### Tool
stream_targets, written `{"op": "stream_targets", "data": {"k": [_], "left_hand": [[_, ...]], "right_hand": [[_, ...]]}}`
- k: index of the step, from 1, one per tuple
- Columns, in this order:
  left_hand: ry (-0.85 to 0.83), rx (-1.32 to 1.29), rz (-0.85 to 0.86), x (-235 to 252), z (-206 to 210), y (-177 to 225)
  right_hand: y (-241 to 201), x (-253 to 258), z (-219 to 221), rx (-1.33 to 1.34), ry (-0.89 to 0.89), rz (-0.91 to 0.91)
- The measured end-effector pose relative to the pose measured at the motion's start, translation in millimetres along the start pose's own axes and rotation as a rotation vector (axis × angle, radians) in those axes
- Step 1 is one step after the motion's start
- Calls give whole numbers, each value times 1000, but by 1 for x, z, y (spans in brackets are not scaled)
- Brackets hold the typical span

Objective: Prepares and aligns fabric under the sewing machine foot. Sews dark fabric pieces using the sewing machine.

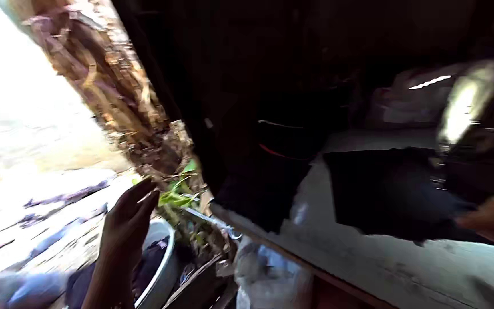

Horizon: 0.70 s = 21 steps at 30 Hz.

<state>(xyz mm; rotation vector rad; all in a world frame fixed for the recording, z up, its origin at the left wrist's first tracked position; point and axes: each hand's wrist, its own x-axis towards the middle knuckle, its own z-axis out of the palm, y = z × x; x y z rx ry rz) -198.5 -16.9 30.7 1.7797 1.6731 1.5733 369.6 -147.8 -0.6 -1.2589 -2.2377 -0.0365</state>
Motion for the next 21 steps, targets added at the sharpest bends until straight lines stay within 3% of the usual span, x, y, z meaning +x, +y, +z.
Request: {"op": "stream_targets", "data": {"k": [3,5,8,10,13,16,18,21], "left_hand": [[-478,-158,353,-16,102,72],[-744,-182,572,-38,163,110],[-1092,-54,675,-62,222,134],[-1222,62,666,-65,236,132],[-1409,150,541,-56,218,141],[-1753,-26,471,-41,198,160],[-1833,-153,529,-37,208,171],[-1613,-259,678,-43,257,179]], "right_hand": [[66,-21,25,-33,233,-122],[77,-25,34,2,251,-117],[74,-29,40,7,184,-106],[71,-31,40,-16,133,-105],[71,-29,36,-36,83,-97],[68,-24,25,-34,91,-58],[68,-23,26,-19,117,-88],[60,-20,37,3,154,-176]]}}
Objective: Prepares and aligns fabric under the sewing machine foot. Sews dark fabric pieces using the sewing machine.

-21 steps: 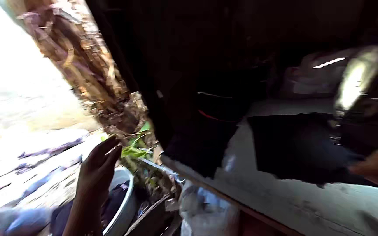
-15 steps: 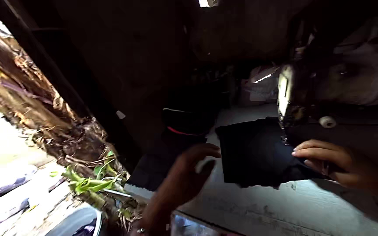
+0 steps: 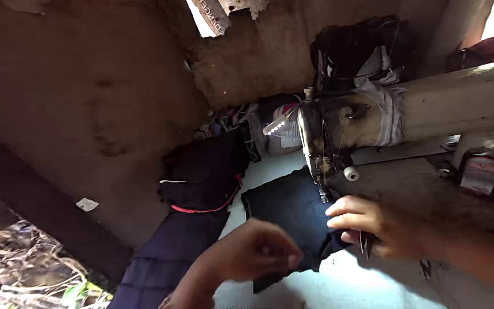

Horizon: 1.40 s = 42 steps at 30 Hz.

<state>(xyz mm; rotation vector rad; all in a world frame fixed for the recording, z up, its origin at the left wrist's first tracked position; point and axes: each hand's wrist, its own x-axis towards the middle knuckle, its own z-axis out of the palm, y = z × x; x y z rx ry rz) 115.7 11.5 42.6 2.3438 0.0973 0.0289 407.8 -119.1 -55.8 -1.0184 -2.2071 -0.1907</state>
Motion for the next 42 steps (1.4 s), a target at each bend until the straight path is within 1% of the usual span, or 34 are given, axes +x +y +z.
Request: {"op": "stream_targets", "data": {"k": [2,3,5,6,8,10,11,13,15,19,23,30,37,42], "left_hand": [[115,67,145,34,5,-25],[143,81,204,48,8,-36],[148,79,254,63,12,-53],[131,62,246,66,13,-59],[136,-3,217,66,17,-69],[178,-76,221,62,18,-75],[189,-94,228,61,20,-77],[187,-79,252,61,22,-78],[173,-11,268,62,24,-77],[146,146,257,62,27,-73],[123,200,283,62,24,-76],[55,190,296,64,11,-86],[49,195,256,64,7,-86],[89,212,157,66,11,-79]], "right_hand": [[-11,7,9,-9,-18,24],[-19,12,10,19,-67,83],[-31,21,5,118,-179,191],[-32,22,2,156,-193,194],[-29,19,-2,190,-124,126],[-26,17,-1,145,-8,67],[-25,16,1,138,11,67],[-23,15,3,172,-68,77],[-23,13,9,109,-117,48],[-27,2,17,-189,-52,16],[-33,-1,21,-264,7,22],[-34,2,22,-158,-16,59],[-38,4,20,-109,-68,136],[-34,7,17,-58,-96,247]]}}
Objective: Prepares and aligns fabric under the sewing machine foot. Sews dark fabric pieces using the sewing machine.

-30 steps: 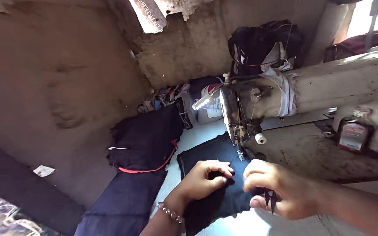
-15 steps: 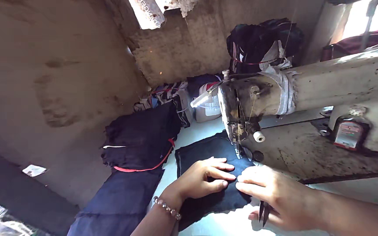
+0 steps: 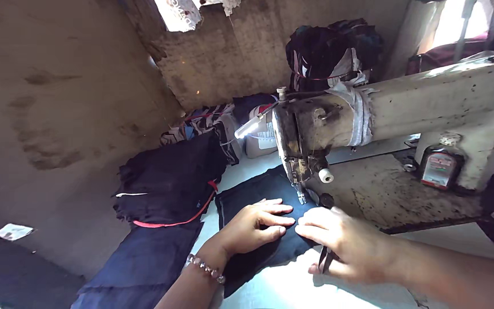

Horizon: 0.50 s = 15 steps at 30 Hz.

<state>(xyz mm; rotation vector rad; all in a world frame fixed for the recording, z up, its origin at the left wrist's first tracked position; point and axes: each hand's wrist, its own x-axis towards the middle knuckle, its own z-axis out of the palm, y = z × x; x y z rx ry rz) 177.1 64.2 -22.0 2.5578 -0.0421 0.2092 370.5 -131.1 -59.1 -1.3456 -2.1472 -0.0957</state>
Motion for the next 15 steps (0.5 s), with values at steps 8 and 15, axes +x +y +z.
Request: {"op": "stream_targets", "data": {"k": [8,15], "left_hand": [[31,208,-355,19,8,41],[80,346,-450,34,20,43]], "right_hand": [[21,4,-11,109,-78,112],[26,4,-14,-16,-77,160]]}}
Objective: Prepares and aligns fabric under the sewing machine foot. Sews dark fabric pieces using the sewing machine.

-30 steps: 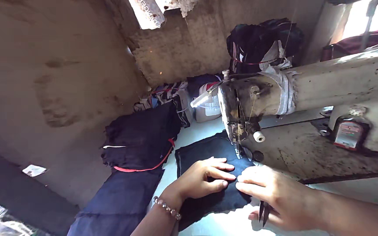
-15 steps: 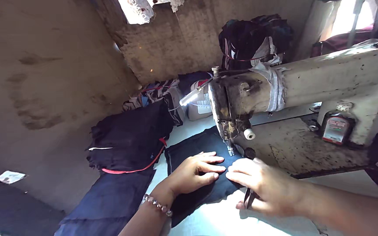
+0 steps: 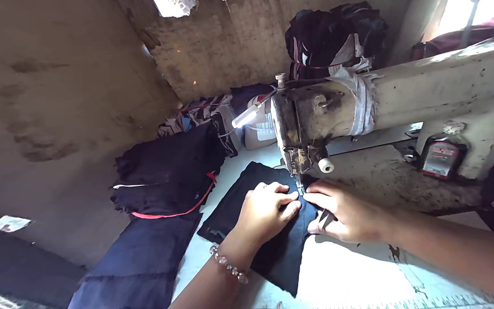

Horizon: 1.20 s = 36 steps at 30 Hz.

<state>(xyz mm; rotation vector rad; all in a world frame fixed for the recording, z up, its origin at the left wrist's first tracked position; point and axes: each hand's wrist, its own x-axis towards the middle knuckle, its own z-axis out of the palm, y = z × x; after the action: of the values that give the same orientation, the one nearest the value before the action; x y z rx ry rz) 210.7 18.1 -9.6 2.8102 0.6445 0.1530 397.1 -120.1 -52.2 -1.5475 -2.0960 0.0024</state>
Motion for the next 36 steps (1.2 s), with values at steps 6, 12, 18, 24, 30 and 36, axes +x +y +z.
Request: {"op": "stream_targets", "data": {"k": [6,12,18,24,30,36], "left_hand": [[89,-84,-59,-2,7,-1],[141,-262,500,-2,10,-37],[-107,-200,367,-2,-5,-42],[-200,-99,238,-1,-6,-35],[-311,-46,86,-5,-14,-19],[-245,77,33,-17,-18,-6]], "right_hand": [[-6,-1,10,0,59,-239],[2,2,5,55,1,-108],[3,-1,3,-73,43,-95],[-6,-3,6,-30,6,-218],[3,-3,3,-18,-3,-76],[-6,-3,5,12,47,-237]]}}
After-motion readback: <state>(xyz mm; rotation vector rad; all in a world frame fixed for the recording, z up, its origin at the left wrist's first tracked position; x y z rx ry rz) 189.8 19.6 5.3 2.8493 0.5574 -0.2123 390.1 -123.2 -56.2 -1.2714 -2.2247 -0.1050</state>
